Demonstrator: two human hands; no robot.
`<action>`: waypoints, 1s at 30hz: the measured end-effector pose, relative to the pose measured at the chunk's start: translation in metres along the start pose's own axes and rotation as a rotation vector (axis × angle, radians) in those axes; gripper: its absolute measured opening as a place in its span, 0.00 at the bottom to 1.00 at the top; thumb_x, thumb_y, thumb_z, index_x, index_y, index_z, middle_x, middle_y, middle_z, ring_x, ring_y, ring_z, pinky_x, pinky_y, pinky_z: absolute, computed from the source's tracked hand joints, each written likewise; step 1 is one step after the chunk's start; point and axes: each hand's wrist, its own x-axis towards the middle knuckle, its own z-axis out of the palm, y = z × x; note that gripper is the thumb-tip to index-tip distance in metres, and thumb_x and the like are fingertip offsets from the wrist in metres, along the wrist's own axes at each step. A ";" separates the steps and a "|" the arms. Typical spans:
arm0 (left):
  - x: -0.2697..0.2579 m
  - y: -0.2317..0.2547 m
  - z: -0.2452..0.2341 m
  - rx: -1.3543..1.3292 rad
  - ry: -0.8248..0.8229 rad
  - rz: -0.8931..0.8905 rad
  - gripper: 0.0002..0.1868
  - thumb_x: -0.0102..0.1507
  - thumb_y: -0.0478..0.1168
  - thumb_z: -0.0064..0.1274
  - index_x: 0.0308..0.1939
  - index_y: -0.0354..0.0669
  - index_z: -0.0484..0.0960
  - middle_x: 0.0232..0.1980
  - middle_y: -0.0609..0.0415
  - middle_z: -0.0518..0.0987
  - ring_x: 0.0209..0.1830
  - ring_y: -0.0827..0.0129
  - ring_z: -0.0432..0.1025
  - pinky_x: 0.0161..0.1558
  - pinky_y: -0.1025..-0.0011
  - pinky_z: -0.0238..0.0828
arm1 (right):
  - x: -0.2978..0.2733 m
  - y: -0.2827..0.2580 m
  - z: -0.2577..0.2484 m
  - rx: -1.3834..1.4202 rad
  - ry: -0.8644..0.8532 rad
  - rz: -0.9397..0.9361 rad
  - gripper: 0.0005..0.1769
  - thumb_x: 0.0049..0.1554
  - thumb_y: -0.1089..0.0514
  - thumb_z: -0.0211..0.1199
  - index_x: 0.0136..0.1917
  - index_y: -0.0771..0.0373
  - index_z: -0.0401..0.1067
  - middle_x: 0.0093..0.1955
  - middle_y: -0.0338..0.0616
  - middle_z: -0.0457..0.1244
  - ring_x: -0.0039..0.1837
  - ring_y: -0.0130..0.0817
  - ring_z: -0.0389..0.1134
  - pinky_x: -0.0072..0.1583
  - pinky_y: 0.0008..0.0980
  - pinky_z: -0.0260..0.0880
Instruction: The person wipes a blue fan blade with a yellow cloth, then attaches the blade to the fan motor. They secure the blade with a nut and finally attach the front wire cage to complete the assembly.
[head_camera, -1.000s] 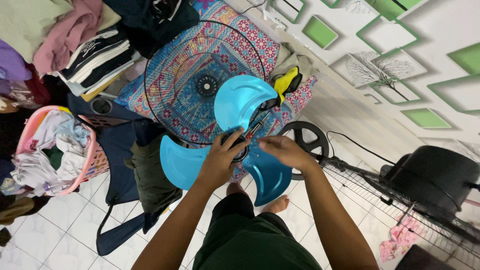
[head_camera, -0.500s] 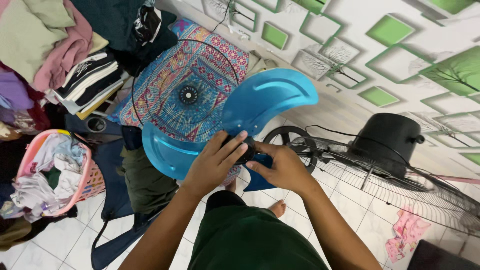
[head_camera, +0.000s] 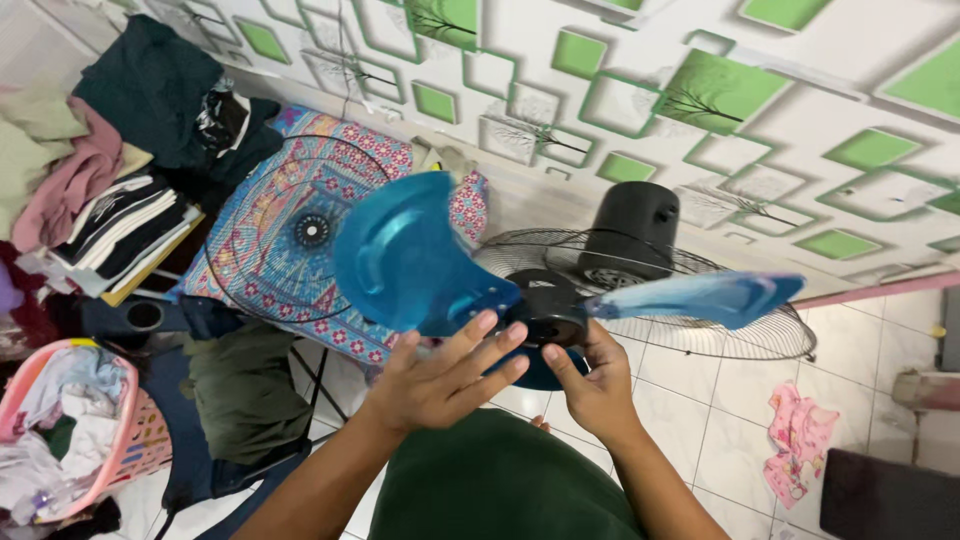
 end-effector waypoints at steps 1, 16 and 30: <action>0.001 0.011 -0.001 -0.038 0.038 0.022 0.12 0.74 0.44 0.55 0.61 0.60 0.79 0.64 0.68 0.82 0.66 0.71 0.73 0.71 0.58 0.47 | -0.009 0.004 -0.011 0.046 0.039 -0.007 0.16 0.61 0.61 0.65 0.62 0.69 0.72 0.58 0.43 0.69 0.61 0.29 0.67 0.65 0.30 0.64; 0.083 0.124 0.051 -0.816 -0.396 -0.561 0.32 0.60 0.61 0.60 0.61 0.45 0.80 0.55 0.49 0.82 0.56 0.52 0.73 0.58 0.56 0.55 | -0.109 0.068 -0.105 0.411 0.217 0.283 0.08 0.66 0.59 0.63 0.54 0.66 0.75 0.43 0.36 0.68 0.43 0.21 0.62 0.48 0.25 0.62; 0.059 0.112 0.099 -1.378 -0.486 -0.865 0.20 0.61 0.47 0.65 0.52 0.40 0.81 0.41 0.54 0.81 0.42 0.70 0.74 0.47 0.69 0.72 | -0.107 0.062 -0.099 0.261 0.185 0.334 0.12 0.62 0.55 0.65 0.53 0.66 0.73 0.41 0.36 0.68 0.41 0.19 0.64 0.44 0.24 0.66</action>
